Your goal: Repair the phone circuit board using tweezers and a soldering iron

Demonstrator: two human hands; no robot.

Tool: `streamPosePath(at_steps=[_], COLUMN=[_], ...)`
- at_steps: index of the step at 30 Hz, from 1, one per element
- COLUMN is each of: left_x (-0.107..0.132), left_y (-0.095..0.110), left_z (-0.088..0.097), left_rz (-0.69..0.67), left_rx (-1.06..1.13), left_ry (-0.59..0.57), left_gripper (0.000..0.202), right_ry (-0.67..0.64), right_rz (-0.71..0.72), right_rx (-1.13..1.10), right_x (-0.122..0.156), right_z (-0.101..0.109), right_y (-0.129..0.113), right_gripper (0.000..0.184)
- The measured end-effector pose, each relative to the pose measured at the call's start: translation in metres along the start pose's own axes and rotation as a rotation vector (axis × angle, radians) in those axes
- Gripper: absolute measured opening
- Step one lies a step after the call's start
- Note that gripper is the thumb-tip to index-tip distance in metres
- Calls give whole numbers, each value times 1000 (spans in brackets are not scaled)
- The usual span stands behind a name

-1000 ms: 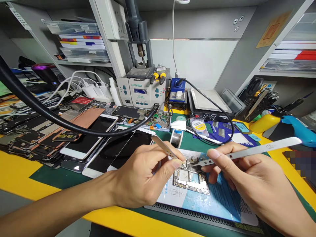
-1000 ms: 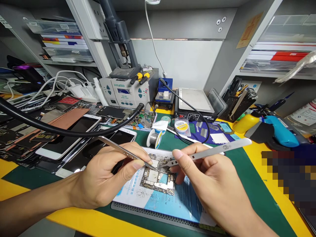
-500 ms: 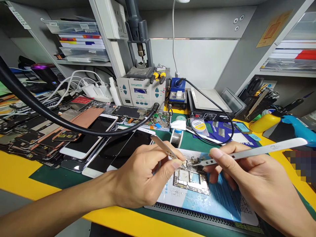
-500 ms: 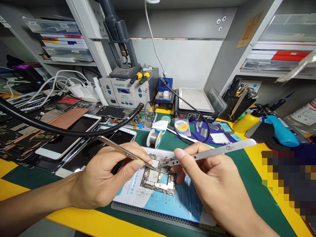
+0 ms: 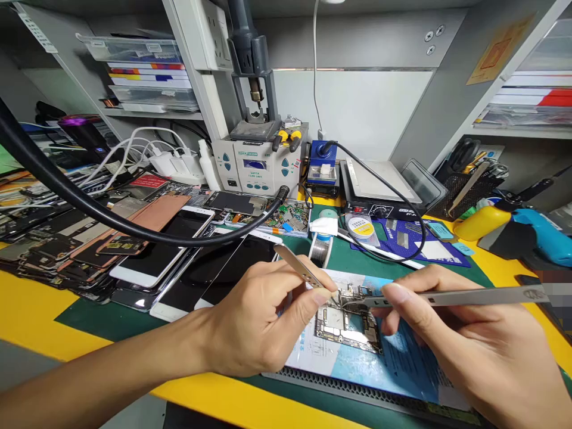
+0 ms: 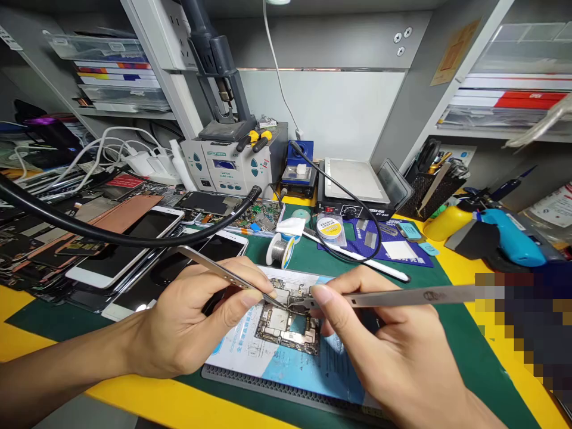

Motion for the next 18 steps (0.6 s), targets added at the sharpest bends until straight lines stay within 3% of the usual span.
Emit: streamPosePath(at_steps=[3,7,18], left_x=[1,2,3], left_y=[0,0,-3], left_z=[0,0,-1], left_rz=[6,15,68], left_rx=[-5,-9,-95], left_ry=[-5,-10,0], left_gripper=[21,21,22], right_ry=[-5,22,37], right_rz=[123,146,-66], right_rx=[41,30,-152], right_x=[-1,-1,6], right_z=[1,0,-9], right_y=[2,1,7], right_gripper=[27,27,39])
Point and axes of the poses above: each hand's wrist, its own x-axis away from the middle knuckle, its own z-axis out of the back of the hand, y = z × x, the point moved 1 cm from there along -x, towards the middle knuckle, and after that the axes turned 10 degrees about z, right-handed, at the moved point
